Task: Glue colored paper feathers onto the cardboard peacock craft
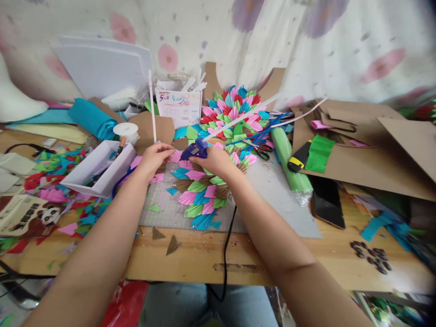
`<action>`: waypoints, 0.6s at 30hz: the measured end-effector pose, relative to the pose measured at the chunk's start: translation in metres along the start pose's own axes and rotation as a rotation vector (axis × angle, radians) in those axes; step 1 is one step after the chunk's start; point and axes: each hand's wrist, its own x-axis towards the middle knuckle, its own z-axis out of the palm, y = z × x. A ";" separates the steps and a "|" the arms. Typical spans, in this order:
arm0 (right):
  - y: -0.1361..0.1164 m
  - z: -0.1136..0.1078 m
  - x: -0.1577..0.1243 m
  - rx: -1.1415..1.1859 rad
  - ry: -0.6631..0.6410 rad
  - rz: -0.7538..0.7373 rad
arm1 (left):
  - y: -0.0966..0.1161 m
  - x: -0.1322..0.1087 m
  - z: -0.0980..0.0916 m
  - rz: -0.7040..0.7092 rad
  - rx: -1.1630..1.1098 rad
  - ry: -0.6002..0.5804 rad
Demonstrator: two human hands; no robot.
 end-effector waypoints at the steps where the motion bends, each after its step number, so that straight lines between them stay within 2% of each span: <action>1: 0.000 0.000 0.000 0.000 -0.002 -0.001 | 0.000 0.000 0.000 -0.006 -0.006 0.000; 9: 0.003 0.002 0.002 -0.003 0.005 -0.008 | 0.001 -0.001 0.001 -0.066 -0.050 0.035; 18: 0.004 0.001 0.003 -0.003 -0.001 -0.015 | 0.001 -0.003 0.001 -0.062 -0.070 0.010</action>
